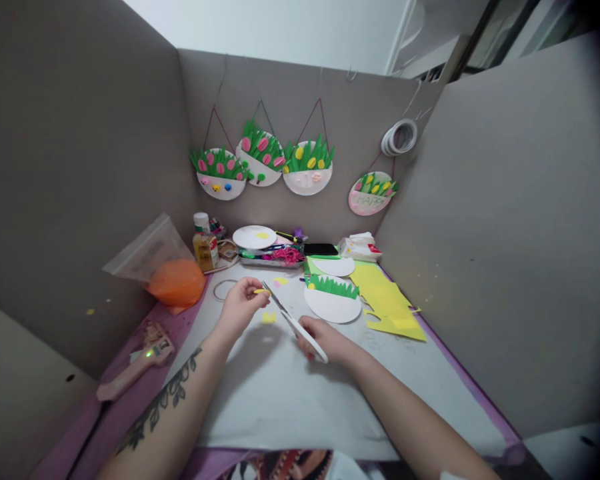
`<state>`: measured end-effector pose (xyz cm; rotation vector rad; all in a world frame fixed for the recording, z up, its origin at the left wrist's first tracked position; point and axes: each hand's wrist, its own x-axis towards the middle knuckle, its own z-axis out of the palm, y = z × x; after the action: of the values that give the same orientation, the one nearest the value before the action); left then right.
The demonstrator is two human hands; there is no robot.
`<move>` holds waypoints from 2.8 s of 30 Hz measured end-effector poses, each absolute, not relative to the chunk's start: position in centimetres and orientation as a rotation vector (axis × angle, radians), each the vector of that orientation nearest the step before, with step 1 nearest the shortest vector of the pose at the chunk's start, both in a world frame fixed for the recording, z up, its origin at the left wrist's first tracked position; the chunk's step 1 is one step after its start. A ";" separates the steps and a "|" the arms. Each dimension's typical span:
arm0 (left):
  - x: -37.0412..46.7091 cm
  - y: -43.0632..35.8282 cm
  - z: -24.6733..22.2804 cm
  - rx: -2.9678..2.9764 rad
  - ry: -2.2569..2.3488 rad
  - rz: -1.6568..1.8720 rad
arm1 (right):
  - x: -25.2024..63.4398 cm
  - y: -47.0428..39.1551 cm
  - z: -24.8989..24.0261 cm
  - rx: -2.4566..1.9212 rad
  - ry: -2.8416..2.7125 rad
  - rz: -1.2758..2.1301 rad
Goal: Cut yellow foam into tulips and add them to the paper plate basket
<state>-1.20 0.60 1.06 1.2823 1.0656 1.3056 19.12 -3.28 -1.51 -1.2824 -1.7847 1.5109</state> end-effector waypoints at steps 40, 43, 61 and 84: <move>0.9 -1.3 -0.2 1.555 1.000 0.854 | 17.3 -2.5 -2.3 -1.111 -1.374 1.026; 1.0 -1.5 0.1 1.558 0.969 0.825 | 17.1 -2.6 -2.7 -1.088 -1.388 1.003; 1.9 -1.2 0.2 1.431 1.052 0.993 | 15.7 -2.9 -3.2 -1.042 -1.323 0.918; -0.9 -0.6 2.4 1.370 1.050 1.374 | 16.0 -4.8 -1.8 -1.077 -1.509 1.617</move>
<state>-0.90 -0.64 2.45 1.3702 1.0503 1.3737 16.03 -4.79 -1.78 -1.0768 -1.5087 1.6166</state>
